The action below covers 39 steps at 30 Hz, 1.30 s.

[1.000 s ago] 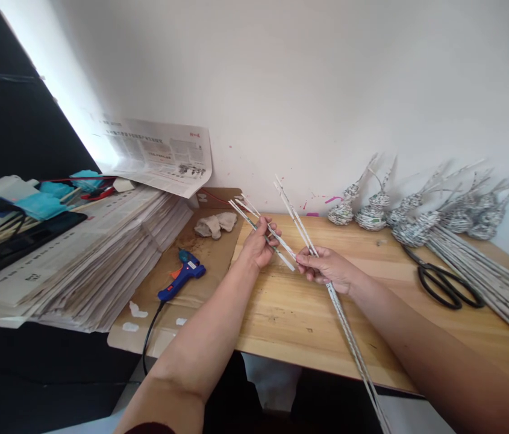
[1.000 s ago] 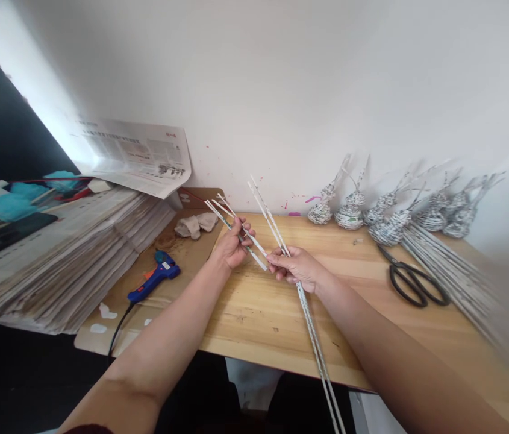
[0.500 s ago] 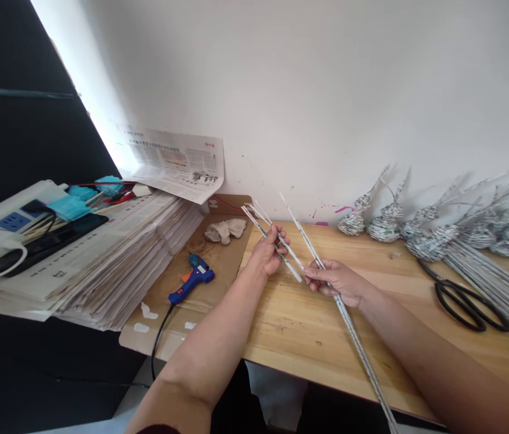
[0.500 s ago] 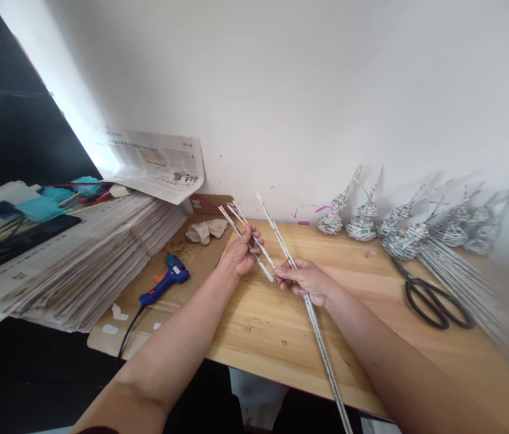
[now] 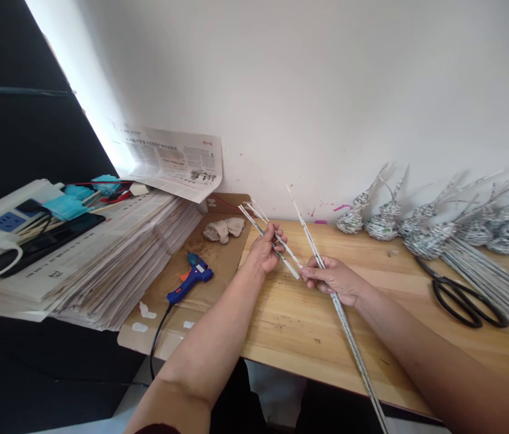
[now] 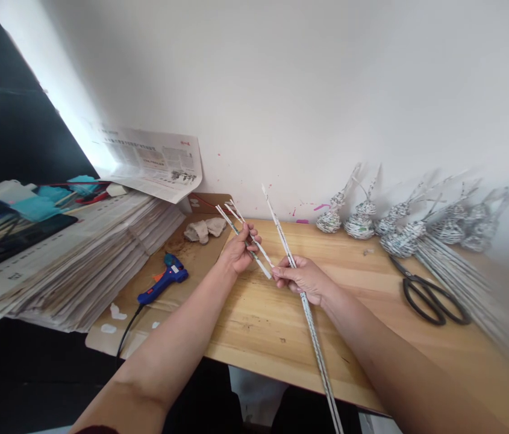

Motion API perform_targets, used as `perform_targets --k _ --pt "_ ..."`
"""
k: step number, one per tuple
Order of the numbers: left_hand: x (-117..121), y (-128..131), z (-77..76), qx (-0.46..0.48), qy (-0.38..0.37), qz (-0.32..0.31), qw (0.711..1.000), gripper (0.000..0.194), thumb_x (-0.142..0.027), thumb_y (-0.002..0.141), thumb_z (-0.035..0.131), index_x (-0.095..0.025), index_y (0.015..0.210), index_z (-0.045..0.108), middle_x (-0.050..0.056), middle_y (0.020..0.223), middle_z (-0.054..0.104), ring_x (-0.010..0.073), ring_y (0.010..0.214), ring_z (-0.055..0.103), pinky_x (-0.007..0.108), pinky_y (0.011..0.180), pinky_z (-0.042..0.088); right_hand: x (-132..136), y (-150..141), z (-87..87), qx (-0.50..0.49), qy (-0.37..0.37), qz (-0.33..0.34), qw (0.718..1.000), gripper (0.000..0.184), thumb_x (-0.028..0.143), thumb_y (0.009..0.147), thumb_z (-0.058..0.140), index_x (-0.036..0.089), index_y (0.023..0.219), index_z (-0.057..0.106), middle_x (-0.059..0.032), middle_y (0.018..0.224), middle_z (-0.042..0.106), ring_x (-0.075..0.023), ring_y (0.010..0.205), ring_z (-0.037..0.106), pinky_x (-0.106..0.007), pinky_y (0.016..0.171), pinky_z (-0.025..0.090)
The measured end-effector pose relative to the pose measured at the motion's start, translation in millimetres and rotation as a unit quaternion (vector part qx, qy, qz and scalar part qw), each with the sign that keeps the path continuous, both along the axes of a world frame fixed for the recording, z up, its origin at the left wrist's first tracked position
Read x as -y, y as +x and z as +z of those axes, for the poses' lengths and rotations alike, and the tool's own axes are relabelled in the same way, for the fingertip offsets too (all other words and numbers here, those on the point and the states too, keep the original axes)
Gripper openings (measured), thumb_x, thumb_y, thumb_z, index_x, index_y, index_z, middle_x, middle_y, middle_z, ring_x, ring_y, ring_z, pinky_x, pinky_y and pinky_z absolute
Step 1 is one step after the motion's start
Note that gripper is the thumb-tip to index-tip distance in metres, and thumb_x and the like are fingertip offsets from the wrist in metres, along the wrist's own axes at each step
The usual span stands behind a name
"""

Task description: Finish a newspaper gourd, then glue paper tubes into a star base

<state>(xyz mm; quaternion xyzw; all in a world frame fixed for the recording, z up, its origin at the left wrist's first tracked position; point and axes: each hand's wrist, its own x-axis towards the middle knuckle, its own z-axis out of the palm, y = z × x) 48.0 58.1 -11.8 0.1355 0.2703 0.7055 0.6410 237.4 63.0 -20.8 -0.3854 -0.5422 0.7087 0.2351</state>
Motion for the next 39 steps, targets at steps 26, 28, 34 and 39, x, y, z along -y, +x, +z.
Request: perform_targets --k 26,28,34,39 --pt "2 8 -0.7 0.003 -0.007 -0.029 1.0 0.024 -0.037 0.095 0.057 -0.017 0.081 0.055 -0.007 0.057 0.044 0.0062 0.046 0.043 0.021 0.058 0.051 6 -7 -5.3 0.021 0.013 -0.008 1.0 0.033 0.03 0.063 0.089 0.016 0.08 0.065 -0.0029 0.068 0.071 -0.0128 0.055 0.066 -0.02 0.047 0.042" --pt "2 8 0.3 0.008 -0.01 -0.027 1.0 0.026 -0.037 0.096 0.053 -0.017 0.079 0.055 -0.007 0.056 0.041 0.0057 0.044 0.04 0.018 0.054 0.048 8 -8 -3.7 0.026 0.011 -0.006 1.0 0.032 0.03 0.064 0.089 0.015 0.076 0.064 -0.0017 0.064 0.069 -0.0128 0.053 0.065 -0.021 0.049 0.045" --pt "0 7 -2.3 0.018 -0.007 -0.029 0.999 0.028 -0.04 0.095 0.055 -0.016 0.08 0.055 -0.007 0.057 0.041 0.0045 0.044 0.038 0.015 0.051 0.045 10 -7 0.8 0.032 0.007 0.022 0.999 0.031 0.03 0.065 0.089 0.015 0.074 0.063 -0.0019 0.064 0.069 -0.0127 0.052 0.065 -0.024 0.053 0.051" --pt "1 5 -2.0 0.034 0.002 -0.049 0.998 0.03 -0.042 0.091 0.062 -0.017 0.078 0.052 -0.008 0.056 0.035 0.0032 0.042 0.032 0.012 0.042 0.035 9 -7 -0.4 0.043 0.001 0.04 0.998 0.033 0.04 0.071 0.085 0.014 0.076 0.064 -0.0035 0.066 0.069 -0.0124 0.051 0.066 -0.016 0.036 0.029"
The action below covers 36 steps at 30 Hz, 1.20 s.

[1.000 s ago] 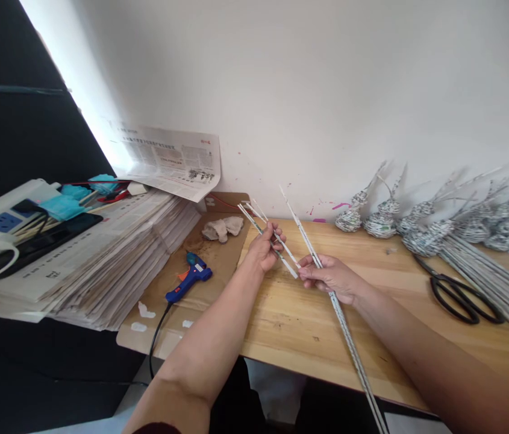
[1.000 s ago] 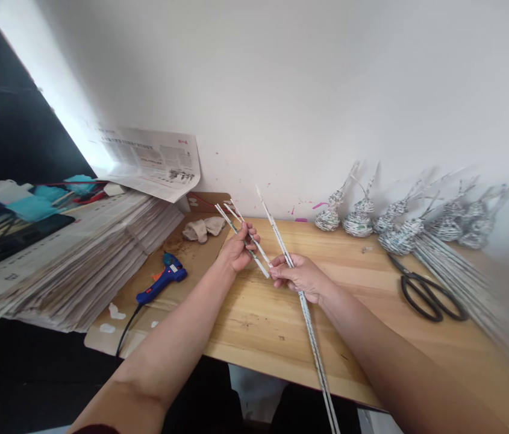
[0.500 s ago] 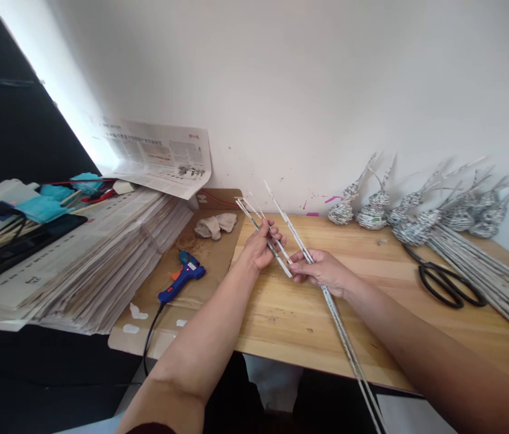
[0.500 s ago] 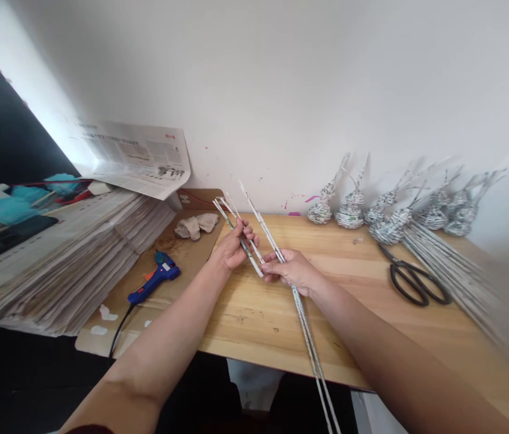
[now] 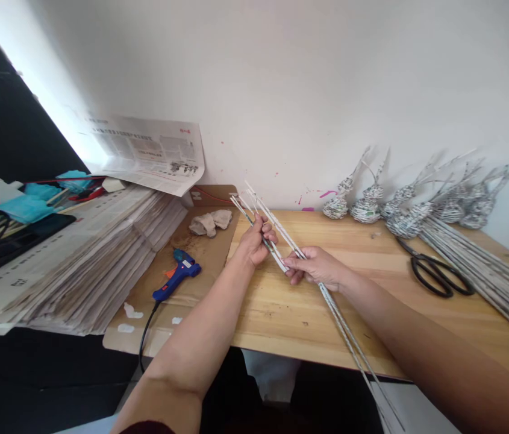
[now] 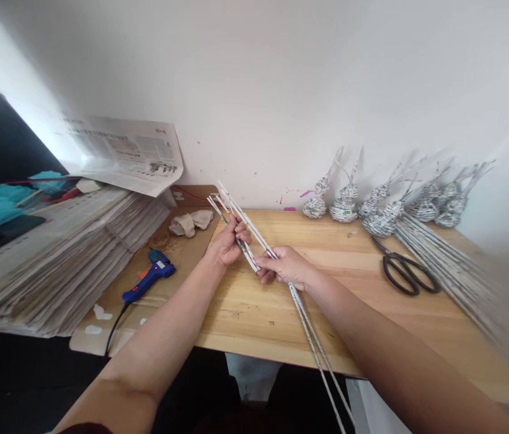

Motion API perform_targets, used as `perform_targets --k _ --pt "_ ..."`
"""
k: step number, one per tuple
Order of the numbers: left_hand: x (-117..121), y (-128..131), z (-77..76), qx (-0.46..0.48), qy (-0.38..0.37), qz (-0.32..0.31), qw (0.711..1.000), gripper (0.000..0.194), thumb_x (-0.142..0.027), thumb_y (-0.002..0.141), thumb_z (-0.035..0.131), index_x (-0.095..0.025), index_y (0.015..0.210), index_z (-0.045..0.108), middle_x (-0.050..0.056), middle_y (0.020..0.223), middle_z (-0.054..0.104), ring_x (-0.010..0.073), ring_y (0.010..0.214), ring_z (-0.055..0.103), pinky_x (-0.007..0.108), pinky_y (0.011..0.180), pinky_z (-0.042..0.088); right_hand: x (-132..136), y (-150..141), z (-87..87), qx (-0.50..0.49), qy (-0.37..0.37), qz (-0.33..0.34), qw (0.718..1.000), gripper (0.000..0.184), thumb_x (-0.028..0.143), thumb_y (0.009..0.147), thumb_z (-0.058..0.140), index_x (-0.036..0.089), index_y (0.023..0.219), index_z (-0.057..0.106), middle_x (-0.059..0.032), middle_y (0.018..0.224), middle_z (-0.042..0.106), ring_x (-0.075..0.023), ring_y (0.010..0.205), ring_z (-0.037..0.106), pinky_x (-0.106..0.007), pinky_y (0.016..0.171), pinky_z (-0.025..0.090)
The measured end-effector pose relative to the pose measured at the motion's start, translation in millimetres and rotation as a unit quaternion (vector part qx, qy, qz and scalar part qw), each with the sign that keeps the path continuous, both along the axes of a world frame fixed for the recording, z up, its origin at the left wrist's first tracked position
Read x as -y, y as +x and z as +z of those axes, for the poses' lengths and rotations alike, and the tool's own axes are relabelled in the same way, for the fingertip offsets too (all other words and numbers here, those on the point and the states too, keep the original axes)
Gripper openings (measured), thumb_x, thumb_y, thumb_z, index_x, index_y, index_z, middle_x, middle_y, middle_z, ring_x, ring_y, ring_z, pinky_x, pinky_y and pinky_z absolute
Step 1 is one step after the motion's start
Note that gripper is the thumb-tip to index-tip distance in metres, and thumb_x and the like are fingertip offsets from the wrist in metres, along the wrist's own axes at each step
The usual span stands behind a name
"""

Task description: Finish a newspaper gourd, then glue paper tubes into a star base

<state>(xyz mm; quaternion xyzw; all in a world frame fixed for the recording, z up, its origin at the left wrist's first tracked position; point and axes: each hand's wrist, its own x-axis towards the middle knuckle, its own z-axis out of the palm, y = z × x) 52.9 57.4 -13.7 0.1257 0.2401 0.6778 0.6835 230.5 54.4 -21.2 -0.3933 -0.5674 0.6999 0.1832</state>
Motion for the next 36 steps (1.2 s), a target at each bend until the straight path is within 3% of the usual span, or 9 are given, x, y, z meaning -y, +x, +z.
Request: perform_targets --k 2,7,13,18,22,27,30,32,36 --pt "1 -1 0.6 -0.001 -0.002 -0.003 1.0 0.031 -0.043 0.09 0.062 -0.017 0.078 0.051 -0.009 0.055 0.031 0.003 0.04 0.029 0.011 0.038 0.029 -1 0 0.6 0.007 -0.005 -0.007 1.0 0.031 0.043 0.081 0.076 0.014 0.08 0.066 -0.0044 0.068 0.07 -0.0116 0.052 0.066 -0.016 0.033 0.019" --pt "2 0 1.6 -0.07 -0.019 -0.003 0.997 0.032 -0.041 0.087 0.069 -0.016 0.076 0.052 -0.01 0.054 0.03 0.0018 0.038 0.026 0.01 0.033 0.015 -2 0 3.6 -0.015 -0.02 -0.036 0.999 0.039 0.046 0.098 0.051 0.013 0.086 0.067 -0.0055 0.069 0.068 -0.0096 0.048 0.063 -0.016 0.032 0.018" --pt "5 8 -0.4 -0.139 -0.017 -0.02 0.99 0.034 -0.024 0.065 0.089 -0.01 0.082 0.063 -0.007 0.059 0.045 -0.0012 0.041 0.033 0.009 0.033 0.012 -4 1 1.5 -0.046 -0.039 -0.043 0.997 0.045 0.052 0.099 0.047 0.013 0.102 0.07 -0.0074 0.074 0.069 -0.0106 0.051 0.064 -0.017 0.032 0.02" --pt "6 10 -3.3 -0.162 -0.013 -0.01 0.987 0.038 -0.022 0.056 0.093 -0.009 0.076 0.064 -0.006 0.059 0.049 -0.0003 0.044 0.04 0.01 0.033 0.013 0 0 1.2 -0.049 0.009 -0.063 0.997 0.04 0.044 0.098 0.051 0.015 0.123 0.063 -0.0074 0.085 0.069 -0.0119 0.053 0.064 -0.019 0.035 0.021" --pt "5 12 -5.0 -0.17 -0.015 -0.018 0.985 0.037 -0.02 0.054 0.094 -0.008 0.069 0.062 -0.004 0.057 0.051 0.0006 0.044 0.043 0.01 0.032 0.014 2 -1 0.4 -0.047 0.038 -0.055 0.997 0.038 0.04 0.098 0.051 0.015 0.124 0.062 -0.0062 0.085 0.067 -0.011 0.055 0.062 -0.019 0.037 0.025" --pt "3 8 -6.8 -0.154 -0.025 -0.017 0.988 0.031 -0.018 0.061 0.09 -0.007 0.078 0.067 0.0 0.063 0.058 0.0027 0.048 0.051 0.01 0.031 0.015 -3 0 0.2 -0.066 0.01 -0.061 0.996 0.036 0.044 0.097 0.052 0.016 0.112 0.069 -0.0052 0.077 0.066 -0.0095 0.052 0.056 -0.018 0.037 0.024" --pt "0 2 -6.4 -0.127 -0.032 0.009 0.991 0.026 -0.018 0.068 0.087 -0.009 0.081 0.066 0.0 0.069 0.06 0.003 0.051 0.055 0.009 0.03 0.016 -10 3 1.8 -0.093 -0.036 -0.09 0.991 0.034 0.046 0.092 0.059 0.014 0.092 0.071 -0.004 0.07 0.063 -0.0084 0.05 0.052 -0.018 0.036 0.022" --pt "-2 -2 -5.6 -0.107 -0.035 0.026 0.993 0.022 -0.018 0.073 0.084 -0.01 0.082 0.065 0.0 0.072 0.06 0.0031 0.052 0.057 0.008 0.03 0.017 -14 6 2.9 -0.12 -0.038 -0.111 0.986 0.026 0.04 0.081 0.073 0.015 0.078 0.068 -0.001 0.065 0.06 -0.0071 0.049 0.048 -0.018 0.035 0.02" --pt "-4 -6 -3.9 -0.079 -0.039 0.049 0.995 0.018 -0.016 0.078 0.079 -0.011 0.082 0.062 0.0 0.072 0.059 0.0028 0.051 0.057 0.008 0.029 0.018 -14 10 5.6 -0.163 0.001 -0.102 0.981 0.029 0.03 0.062 0.087 0.019 0.083 0.07 0.0032 0.067 0.059 -0.0055 0.05 0.044 -0.018 0.039 0.022"
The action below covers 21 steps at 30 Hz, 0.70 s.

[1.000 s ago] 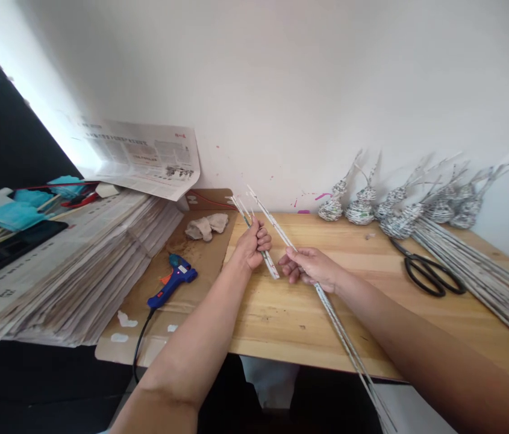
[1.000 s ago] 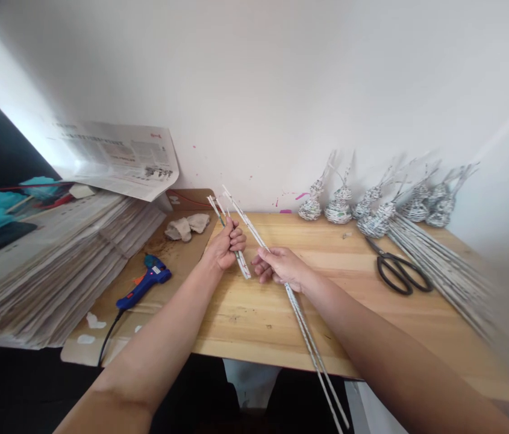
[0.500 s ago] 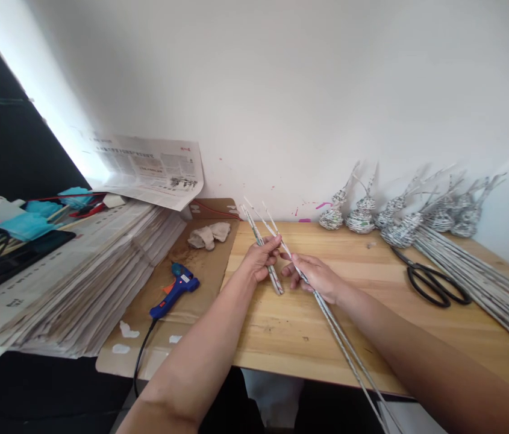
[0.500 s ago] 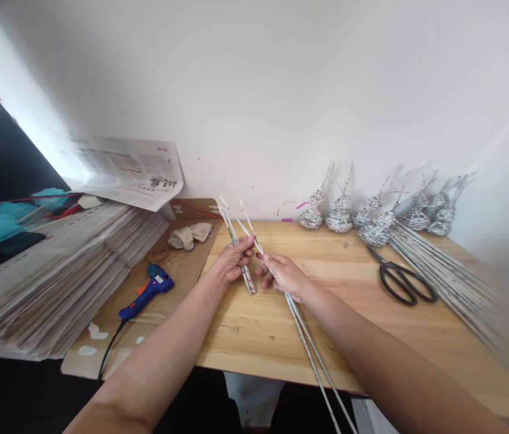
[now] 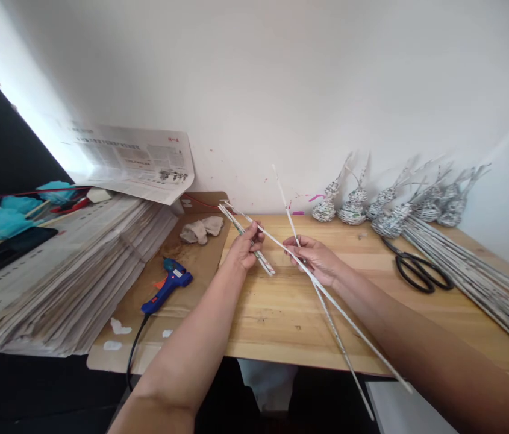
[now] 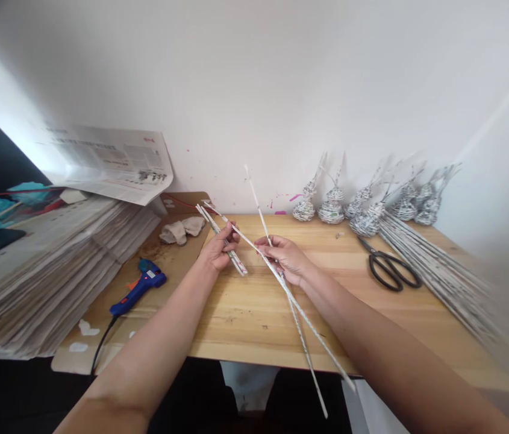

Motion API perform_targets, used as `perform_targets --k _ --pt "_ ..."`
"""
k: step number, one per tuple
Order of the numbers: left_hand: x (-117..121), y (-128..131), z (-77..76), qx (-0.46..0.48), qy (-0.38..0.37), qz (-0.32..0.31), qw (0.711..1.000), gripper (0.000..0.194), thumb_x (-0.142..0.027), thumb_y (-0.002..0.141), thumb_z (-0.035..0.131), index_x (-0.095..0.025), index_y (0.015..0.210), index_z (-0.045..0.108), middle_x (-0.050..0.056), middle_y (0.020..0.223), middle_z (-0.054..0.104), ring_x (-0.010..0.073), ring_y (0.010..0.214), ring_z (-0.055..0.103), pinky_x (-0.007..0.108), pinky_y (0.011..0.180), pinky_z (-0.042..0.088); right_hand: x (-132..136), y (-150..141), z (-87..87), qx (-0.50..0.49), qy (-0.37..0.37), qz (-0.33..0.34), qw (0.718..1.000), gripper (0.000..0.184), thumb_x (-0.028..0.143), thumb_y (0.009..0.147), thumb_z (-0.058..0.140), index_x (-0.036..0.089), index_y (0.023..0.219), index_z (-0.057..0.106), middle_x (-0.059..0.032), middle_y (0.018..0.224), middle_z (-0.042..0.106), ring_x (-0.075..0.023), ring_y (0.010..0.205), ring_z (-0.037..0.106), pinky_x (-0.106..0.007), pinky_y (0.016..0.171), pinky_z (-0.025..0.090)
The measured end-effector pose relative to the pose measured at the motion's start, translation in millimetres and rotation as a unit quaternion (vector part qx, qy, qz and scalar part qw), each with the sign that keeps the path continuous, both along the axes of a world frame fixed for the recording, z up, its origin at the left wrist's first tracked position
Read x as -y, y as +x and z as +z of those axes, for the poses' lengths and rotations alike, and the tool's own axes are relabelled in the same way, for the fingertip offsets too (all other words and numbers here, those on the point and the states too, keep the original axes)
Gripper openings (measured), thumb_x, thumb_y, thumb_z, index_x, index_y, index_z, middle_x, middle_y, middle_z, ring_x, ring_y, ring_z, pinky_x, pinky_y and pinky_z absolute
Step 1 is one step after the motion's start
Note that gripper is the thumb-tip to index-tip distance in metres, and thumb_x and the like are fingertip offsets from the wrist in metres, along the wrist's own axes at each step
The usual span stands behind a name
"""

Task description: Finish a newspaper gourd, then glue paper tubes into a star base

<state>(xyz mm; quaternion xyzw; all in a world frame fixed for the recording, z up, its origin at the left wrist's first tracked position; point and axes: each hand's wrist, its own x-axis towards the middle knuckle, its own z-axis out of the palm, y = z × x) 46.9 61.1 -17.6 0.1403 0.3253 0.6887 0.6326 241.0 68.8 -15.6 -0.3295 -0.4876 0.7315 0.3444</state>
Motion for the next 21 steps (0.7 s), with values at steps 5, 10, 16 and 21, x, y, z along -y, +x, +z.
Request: perform_targets --k 5,10,16,21 --pt "-1.3 -0.9 0.7 0.01 -0.011 0.025 1.0 0.018 -0.017 0.084 0.073 -0.011 0.076 0.058 -0.001 0.067 0.057 0.0028 0.048 0.055 0.008 0.028 0.018 5.1 0.5 3.6 0.0 0.062 0.028 0.998 0.035 0.031 0.062 0.087 0.021 0.094 0.075 0.0019 0.077 0.064 -0.007 0.059 0.051 -0.02 0.047 0.032" --pt "-2.3 0.1 1.1 0.004 -0.028 0.04 0.999 0.019 -0.016 0.09 0.066 -0.011 0.074 0.056 -0.002 0.063 0.055 0.0021 0.046 0.053 0.008 0.029 0.017 4.7 -0.4 2.4 0.024 0.088 0.025 0.996 0.036 0.033 0.06 0.088 0.02 0.091 0.074 0.0019 0.07 0.062 -0.0074 0.056 0.05 -0.02 0.043 0.023" --pt "-1.9 3.2 0.4 -0.01 -0.044 0.026 0.999 0.02 -0.015 0.09 0.064 -0.011 0.073 0.055 -0.001 0.064 0.055 0.0021 0.045 0.052 0.009 0.029 0.017 6.3 -1.9 1.8 0.022 0.086 0.004 0.996 0.038 0.037 0.056 0.09 0.018 0.086 0.074 0.002 0.065 0.061 -0.0082 0.055 0.051 -0.02 0.044 0.022" --pt "-1.6 4.6 -2.2 -0.021 -0.043 0.015 0.999 0.019 -0.015 0.089 0.066 -0.012 0.074 0.055 0.0 0.065 0.057 0.0021 0.046 0.052 0.008 0.029 0.017 7.8 -3.9 2.0 0.016 0.096 -0.004 0.995 0.036 0.043 0.058 0.089 0.018 0.076 0.07 0.0027 0.06 0.057 -0.0078 0.053 0.048 -0.021 0.045 0.023"
